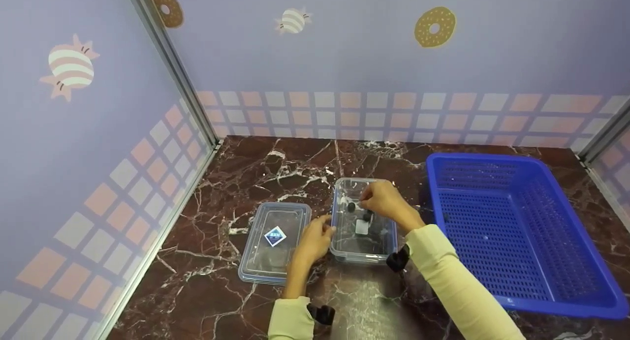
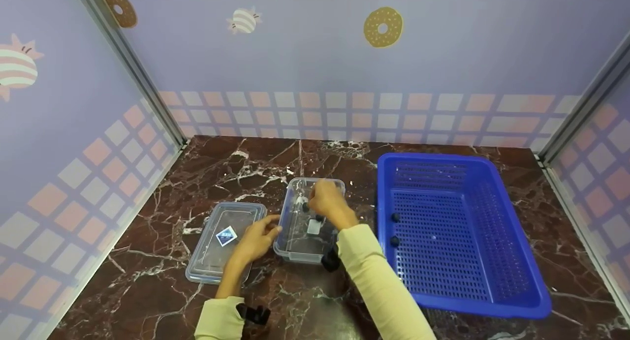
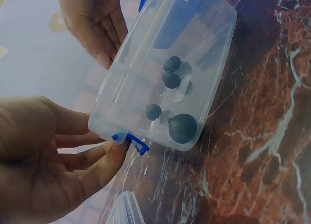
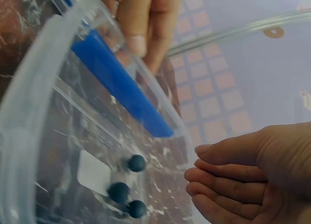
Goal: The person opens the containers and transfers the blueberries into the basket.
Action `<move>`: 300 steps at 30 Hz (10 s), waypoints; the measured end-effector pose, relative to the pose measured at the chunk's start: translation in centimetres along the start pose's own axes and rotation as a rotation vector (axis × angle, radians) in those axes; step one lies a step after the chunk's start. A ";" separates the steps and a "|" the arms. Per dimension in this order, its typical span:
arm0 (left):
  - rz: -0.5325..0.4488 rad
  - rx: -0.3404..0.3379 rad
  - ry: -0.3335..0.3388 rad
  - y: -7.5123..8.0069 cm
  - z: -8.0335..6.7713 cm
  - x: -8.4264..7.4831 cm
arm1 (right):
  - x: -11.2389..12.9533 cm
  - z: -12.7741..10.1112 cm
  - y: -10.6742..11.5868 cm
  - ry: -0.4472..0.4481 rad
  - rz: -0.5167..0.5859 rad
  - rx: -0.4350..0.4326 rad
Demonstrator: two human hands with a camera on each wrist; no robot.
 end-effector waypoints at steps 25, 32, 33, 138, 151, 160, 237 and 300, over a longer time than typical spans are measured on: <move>-0.013 0.003 0.013 0.0 0.0 0.2 | 1.7 -1.9 -5.3 0.067 0.011 0.303; -0.011 0.001 -0.006 -0.1 0.1 0.3 | 1.9 -2.2 -6.4 -0.040 -0.020 0.381; -0.009 0.001 -0.009 -0.1 0.1 0.3 | 1.9 -2.2 -6.5 -0.051 -0.019 0.385; -0.008 0.001 -0.006 -0.2 0.0 0.3 | -7.6 -3.4 10.7 -0.201 0.379 0.164; -0.010 0.001 -0.012 -0.1 -0.2 0.3 | -12.2 -4.3 12.5 -0.284 0.561 0.057; -0.005 0.003 -0.001 -0.1 0.0 0.2 | -16.1 -5.1 10.9 -0.416 0.533 0.098; -0.014 -0.003 0.000 0.0 0.0 0.2 | -5.1 -1.2 6.8 -0.055 0.010 -0.120; -0.008 0.012 0.018 0.0 -0.1 0.2 | -1.0 0.8 -4.5 -0.036 -0.305 0.127</move>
Point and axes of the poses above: each hand's wrist, its own z-axis towards the middle knuckle, its own y-axis out of the back of the hand, x = y × z, the point moved 1 cm from there along z, towards the middle knuckle, and after that the axes turned 6 degrees about -x, right-handed, at the moved point
